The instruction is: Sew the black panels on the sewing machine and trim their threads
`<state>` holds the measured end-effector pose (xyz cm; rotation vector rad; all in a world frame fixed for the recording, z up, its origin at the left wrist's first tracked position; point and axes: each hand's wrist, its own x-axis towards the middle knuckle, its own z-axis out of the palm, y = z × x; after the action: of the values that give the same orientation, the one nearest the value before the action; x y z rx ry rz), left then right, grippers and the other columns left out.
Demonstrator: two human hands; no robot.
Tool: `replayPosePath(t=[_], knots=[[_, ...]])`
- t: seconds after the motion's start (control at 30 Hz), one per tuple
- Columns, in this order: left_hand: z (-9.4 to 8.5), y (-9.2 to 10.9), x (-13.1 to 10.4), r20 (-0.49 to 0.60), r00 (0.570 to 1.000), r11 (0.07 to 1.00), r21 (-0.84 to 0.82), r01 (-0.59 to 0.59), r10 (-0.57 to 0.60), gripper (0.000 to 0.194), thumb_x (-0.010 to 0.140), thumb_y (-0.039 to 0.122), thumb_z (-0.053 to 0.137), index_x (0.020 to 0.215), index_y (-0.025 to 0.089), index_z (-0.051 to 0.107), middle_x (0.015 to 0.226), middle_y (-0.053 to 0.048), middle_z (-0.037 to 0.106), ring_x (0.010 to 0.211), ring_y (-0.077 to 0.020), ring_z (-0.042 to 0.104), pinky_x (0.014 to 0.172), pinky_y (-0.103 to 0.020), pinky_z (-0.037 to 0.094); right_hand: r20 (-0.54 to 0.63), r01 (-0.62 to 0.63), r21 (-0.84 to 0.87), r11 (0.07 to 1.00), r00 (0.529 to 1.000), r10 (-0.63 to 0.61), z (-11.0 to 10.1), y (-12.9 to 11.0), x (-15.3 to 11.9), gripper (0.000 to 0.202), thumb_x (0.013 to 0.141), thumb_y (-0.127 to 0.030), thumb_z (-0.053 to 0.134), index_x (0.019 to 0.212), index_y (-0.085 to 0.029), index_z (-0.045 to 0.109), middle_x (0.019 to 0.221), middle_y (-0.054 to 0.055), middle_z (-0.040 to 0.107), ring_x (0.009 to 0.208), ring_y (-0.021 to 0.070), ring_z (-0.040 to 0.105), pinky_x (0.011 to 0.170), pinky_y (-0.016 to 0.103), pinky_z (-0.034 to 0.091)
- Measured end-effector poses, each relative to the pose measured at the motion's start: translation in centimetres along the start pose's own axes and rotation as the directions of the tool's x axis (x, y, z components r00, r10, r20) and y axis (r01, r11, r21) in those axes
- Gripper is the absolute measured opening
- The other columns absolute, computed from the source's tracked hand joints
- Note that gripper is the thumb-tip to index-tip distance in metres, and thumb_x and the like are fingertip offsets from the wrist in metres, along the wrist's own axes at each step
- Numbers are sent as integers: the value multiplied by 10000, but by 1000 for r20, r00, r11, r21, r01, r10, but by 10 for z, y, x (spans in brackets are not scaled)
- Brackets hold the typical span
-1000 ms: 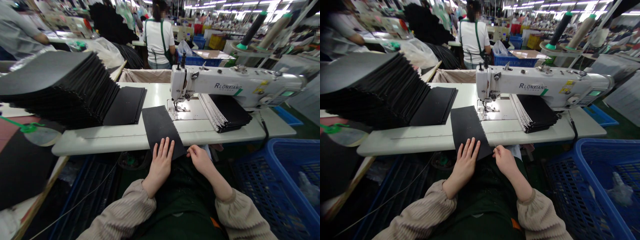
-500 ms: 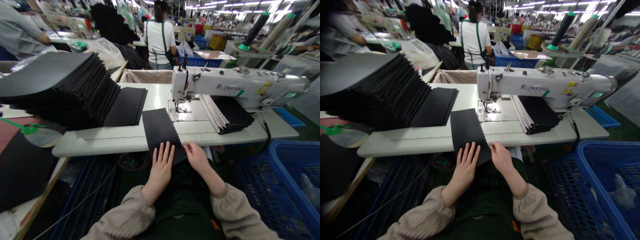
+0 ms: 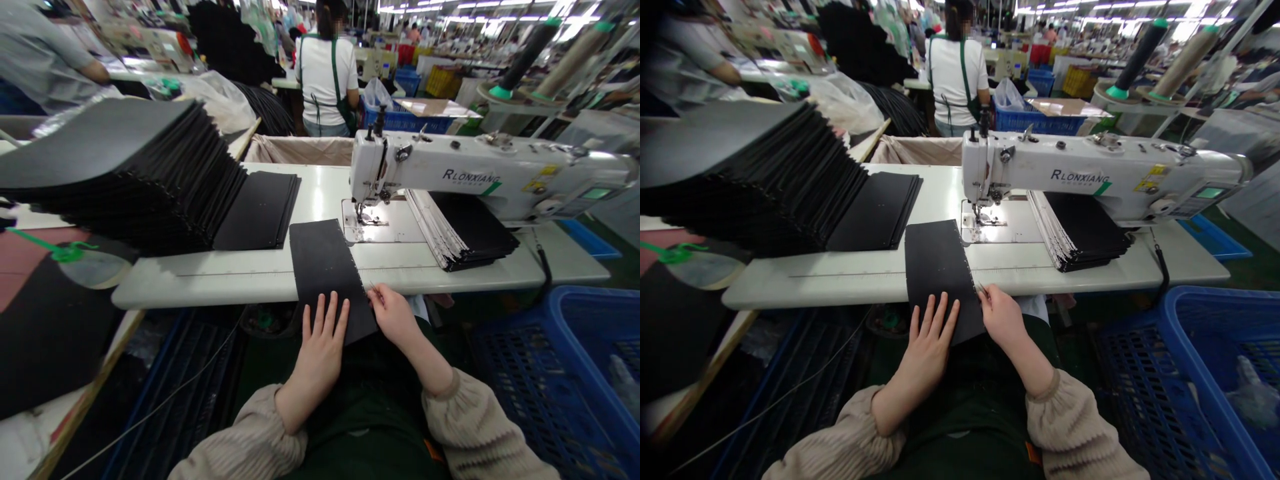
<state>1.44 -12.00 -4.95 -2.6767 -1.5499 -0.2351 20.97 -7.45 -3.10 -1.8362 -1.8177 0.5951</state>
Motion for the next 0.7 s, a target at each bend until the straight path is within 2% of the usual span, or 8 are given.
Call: replayPosePath(t=[0.1, 0.27, 0.43, 0.6, 0.7], knots=[[-2, -1, -1, -3, 1000, 1000, -2, 4, -4, 760, 877, 161, 498, 1558, 173, 162, 1623, -148, 87, 1489, -365, 38, 1176, -610, 110, -17, -14, 0, 1000, 1000, 14, -4, 1, 0, 235, 992, -336, 363, 876, -223, 533, 794, 29, 688, 758, 181, 640, 670, 265, 376], [-4, -1, -3, -5, 1000, 1000, 1, 6, -6, 748, 878, 176, 498, 1555, 161, 178, 1619, -159, 115, 1487, -375, 45, 1169, -624, 110, 4, 4, -34, 999, 1000, -4, -1, -6, 2, 239, 947, -393, 474, 783, -230, 531, 748, 33, 670, 732, 202, 630, 629, 273, 345], [-6, -1, -6, -16, 1000, 1000, 7, 18, -18, 745, 875, 169, 492, 1554, 166, 185, 1618, -151, 133, 1487, -374, 56, 1167, -629, 108, -19, -13, -15, 1000, 1000, 13, -6, -5, 6, 255, 1002, -349, 357, 854, -229, 527, 783, 26, 692, 755, 180, 643, 659, 262, 367], [-4, -2, -9, -29, 999, 1000, 8, 17, -17, 733, 879, 183, 491, 1551, 170, 200, 1614, -150, 158, 1486, -376, 68, 1167, -631, 116, 23, 28, -54, 998, 999, -27, 0, -11, 8, 230, 940, -441, 507, 836, -237, 539, 774, 16, 679, 734, 186, 629, 616, 257, 340], [-4, -3, -10, -31, 999, 1000, 20, 13, -13, 731, 875, 183, 495, 1549, 159, 212, 1613, -158, 154, 1483, -388, 62, 1163, -640, 111, 12, 18, -102, 995, 1000, -17, 0, -15, 11, 207, 962, -356, 467, 813, -228, 531, 744, 36, 664, 697, 191, 612, 597, 269, 306]])
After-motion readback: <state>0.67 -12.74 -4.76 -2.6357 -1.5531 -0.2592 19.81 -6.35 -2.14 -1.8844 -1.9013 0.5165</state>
